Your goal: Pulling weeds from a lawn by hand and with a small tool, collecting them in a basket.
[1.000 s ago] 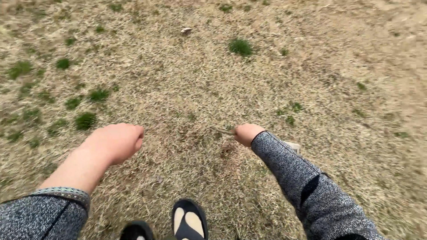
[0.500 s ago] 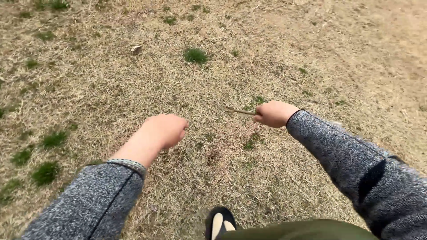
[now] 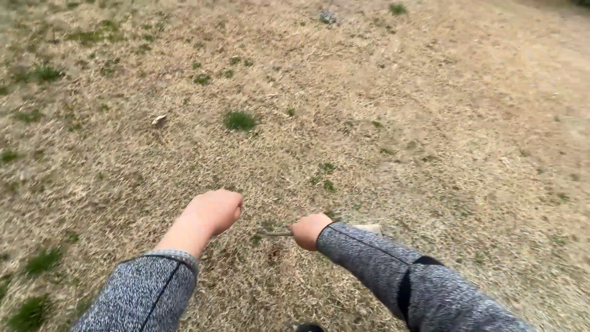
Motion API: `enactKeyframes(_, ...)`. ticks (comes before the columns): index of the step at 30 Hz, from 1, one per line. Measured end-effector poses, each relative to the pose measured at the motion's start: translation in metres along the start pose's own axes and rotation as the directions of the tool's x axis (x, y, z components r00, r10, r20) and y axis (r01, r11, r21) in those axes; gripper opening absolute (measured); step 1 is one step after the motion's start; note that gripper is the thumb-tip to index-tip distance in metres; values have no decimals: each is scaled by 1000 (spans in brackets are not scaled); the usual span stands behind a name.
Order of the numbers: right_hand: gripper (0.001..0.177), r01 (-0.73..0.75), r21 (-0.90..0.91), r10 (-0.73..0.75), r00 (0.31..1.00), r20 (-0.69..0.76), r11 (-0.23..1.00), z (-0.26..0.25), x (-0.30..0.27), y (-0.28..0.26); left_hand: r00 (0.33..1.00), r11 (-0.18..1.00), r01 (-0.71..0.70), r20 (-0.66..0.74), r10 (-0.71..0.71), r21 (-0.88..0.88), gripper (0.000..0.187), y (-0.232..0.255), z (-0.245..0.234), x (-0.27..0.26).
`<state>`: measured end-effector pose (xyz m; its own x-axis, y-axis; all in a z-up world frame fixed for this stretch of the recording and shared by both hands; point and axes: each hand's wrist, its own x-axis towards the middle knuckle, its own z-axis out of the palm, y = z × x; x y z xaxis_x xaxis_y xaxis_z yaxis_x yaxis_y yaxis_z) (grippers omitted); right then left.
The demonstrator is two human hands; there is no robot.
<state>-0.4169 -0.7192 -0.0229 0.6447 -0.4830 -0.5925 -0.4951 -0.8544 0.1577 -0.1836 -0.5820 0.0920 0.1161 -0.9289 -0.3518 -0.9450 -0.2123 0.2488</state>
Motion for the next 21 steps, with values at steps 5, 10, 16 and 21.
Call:
enactKeyframes(5,31,-29,-65,24,997,-77,997,8,-5,45,999,995,11,-48,-7,101,29,39,-28,-26)
enactKeyframes(10,32,-78,-2,76,983,-166,997,-27,-49,70,991,992,73,-120,-60,99,30,59,-55,-62)
enactKeyframes(16,43,-90,116,100,992,-77,989,-22,-119,96,978,984,131,-181,-107,124,31,75,-51,-75)
enactKeyframes(21,42,-137,81,136,990,19,987,22,-105,129,975,985,154,-175,-139,78,31,94,-43,-96)
